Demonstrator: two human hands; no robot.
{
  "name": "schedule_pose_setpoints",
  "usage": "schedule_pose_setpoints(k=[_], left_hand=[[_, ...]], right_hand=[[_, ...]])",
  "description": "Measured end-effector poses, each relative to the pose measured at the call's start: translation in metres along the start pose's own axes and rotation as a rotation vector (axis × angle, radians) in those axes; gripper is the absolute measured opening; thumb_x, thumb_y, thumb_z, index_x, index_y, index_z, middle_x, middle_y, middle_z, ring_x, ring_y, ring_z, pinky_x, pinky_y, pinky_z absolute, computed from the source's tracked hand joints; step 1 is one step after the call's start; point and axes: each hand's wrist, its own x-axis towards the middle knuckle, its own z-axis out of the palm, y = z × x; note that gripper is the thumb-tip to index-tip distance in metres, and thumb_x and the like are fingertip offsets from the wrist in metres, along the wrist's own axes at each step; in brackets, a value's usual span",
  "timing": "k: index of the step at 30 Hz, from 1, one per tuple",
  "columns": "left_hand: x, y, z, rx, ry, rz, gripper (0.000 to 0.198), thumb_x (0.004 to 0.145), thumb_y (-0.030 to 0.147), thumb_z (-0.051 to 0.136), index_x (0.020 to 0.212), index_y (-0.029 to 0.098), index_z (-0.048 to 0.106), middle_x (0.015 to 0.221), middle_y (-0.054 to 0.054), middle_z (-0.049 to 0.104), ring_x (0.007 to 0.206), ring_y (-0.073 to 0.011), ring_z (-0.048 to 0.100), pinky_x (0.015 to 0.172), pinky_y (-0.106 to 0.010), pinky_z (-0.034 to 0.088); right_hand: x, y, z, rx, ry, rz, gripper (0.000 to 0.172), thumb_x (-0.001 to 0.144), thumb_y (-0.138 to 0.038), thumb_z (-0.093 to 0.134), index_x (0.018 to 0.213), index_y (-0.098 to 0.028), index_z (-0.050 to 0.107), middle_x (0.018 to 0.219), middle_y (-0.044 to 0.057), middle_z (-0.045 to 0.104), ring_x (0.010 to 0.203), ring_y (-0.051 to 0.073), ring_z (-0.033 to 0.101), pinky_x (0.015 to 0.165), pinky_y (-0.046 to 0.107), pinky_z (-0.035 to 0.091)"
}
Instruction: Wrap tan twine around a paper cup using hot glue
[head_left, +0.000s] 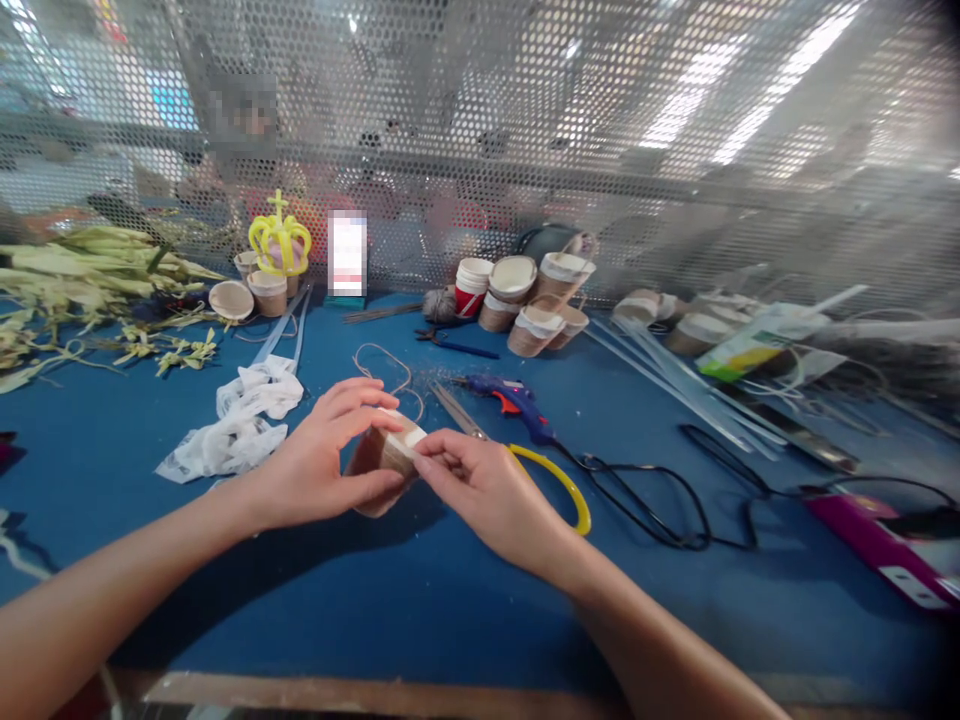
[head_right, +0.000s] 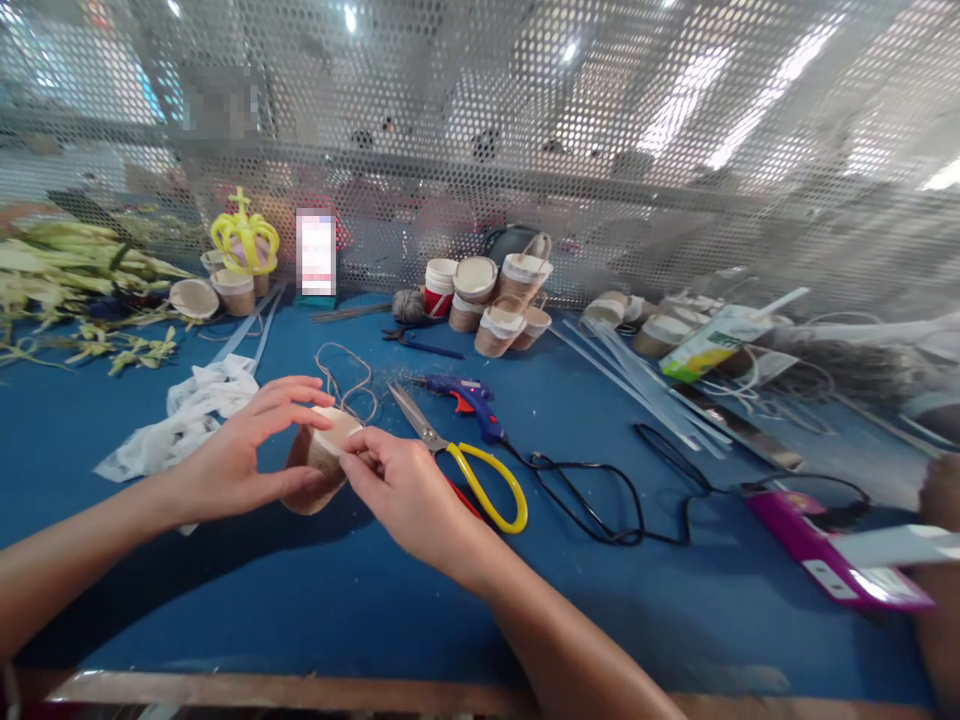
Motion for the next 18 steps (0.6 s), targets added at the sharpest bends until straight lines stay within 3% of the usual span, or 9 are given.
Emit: schedule_pose_setpoints(k=[7,11,18], left_hand=[[0.009,0.016,-0.009,0.069,-0.101,0.053,0.006,0.076,0.020,0.057,0.076,0.014,0.056,0.086,-0.007,0.061,0.097,-0.0210,0.052,0.092,-0.039,0.037],[0.014,0.024,-0.018,0.104,-0.227,0.015,0.013,0.078,0.019,0.051,0.066,0.015,0.051,0.073,-0.003,0.060,0.080,-0.0175,0.055,0.083,-0.036,0.039],[0.014,0.027,-0.027,0.157,-0.380,-0.043,0.017,0.081,0.022,0.048,0.067,0.015,0.054,0.079,-0.004,0.061,0.083,-0.0177,0.054,0.082,-0.034,0.038]], right_hand=[[0.000,-0.009,0.001,-0.156,-0.025,-0.154,0.016,0.083,-0.016,0.045,0.075,-0.017,0.059,0.060,-0.004,0.055,0.052,0.007,0.045,0.048,0.018,0.033],[0.000,-0.007,0.003,-0.176,-0.031,-0.181,0.017,0.084,-0.015,0.045,0.073,-0.016,0.058,0.062,-0.004,0.056,0.053,0.007,0.046,0.050,0.018,0.034],[0.000,-0.011,0.008,-0.210,-0.049,-0.200,0.015,0.082,-0.013,0.047,0.074,-0.016,0.059,0.060,-0.003,0.054,0.053,0.008,0.047,0.049,0.018,0.035]])
